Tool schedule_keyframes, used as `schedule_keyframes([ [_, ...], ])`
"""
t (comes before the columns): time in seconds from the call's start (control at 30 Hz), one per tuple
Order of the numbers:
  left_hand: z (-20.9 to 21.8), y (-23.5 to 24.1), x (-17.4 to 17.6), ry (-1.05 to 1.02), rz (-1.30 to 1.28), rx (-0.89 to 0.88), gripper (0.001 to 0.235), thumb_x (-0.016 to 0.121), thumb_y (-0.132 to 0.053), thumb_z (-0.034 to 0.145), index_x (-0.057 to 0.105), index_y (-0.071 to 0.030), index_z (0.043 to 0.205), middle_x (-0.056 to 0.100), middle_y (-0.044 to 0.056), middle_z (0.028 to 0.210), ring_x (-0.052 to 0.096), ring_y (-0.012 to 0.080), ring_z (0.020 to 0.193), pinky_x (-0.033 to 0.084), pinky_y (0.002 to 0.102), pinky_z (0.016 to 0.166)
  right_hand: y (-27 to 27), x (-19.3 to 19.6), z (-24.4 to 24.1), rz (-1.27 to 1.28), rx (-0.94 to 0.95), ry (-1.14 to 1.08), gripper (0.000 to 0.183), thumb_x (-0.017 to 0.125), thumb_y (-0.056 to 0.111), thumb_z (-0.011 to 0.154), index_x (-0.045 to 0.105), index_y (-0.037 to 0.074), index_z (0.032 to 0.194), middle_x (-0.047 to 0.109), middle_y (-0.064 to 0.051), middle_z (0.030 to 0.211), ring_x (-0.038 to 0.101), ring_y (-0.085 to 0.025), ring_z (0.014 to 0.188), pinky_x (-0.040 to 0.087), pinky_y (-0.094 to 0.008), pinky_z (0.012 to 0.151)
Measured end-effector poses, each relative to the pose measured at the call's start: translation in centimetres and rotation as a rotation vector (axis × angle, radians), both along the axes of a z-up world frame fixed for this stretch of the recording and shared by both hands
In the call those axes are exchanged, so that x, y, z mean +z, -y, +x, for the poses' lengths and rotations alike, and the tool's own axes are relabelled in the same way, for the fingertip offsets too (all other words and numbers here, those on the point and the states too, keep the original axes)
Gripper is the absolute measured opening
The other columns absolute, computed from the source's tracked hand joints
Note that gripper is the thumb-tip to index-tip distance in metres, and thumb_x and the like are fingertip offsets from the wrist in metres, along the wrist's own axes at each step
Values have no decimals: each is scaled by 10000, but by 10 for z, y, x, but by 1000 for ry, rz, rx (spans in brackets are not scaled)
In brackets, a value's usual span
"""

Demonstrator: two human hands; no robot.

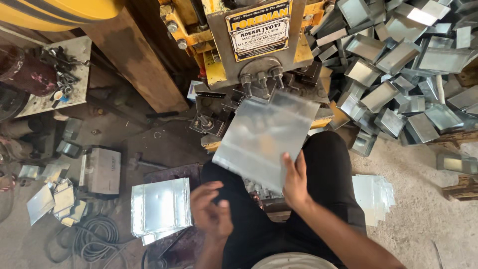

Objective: The person places flat metal sheets into a punch press one at a time, operates the press to shape them, and sets the formed pieces aside.

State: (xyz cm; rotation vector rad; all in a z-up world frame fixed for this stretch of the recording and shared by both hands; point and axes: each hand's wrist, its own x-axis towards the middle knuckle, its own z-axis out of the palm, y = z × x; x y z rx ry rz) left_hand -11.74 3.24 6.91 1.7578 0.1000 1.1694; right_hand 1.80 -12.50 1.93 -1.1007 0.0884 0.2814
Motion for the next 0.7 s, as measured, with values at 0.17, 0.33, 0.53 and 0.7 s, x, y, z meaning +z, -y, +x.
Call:
schedule_keyframes([
  [0.17,27,3,34,-370,499,-312,565,743,-179,798,591,-89,1334,575,175,1390,580,375,1294,415,567,1099,-6,6,28,80,-36,3,468,573,229,1022,468,72,1451,592,-92,1332,575,-192,1191,485,-341,996],
  [0.33,75,4,29,-571,877,-143,698,660,-117,763,581,-211,1450,555,111,1512,491,313,1436,153,657,1218,-5,8,20,62,-45,-36,460,569,212,1022,461,79,1449,601,-87,1302,584,-186,1146,499,-345,960],
  [0.53,108,-5,10,-439,967,-32,525,606,-119,912,623,-221,1426,582,32,1482,540,303,1394,297,590,1255,-2,20,29,42,15,33,457,554,216,1039,444,64,1455,584,-94,1304,566,-195,1158,476,-360,988],
  [0.7,82,-9,10,-400,959,-56,504,625,-147,889,675,-233,1384,603,25,1484,572,319,1366,403,501,1207,34,16,23,207,255,-376,591,353,473,1013,439,94,1458,619,-60,1369,607,-212,1231,462,-402,1033],
])
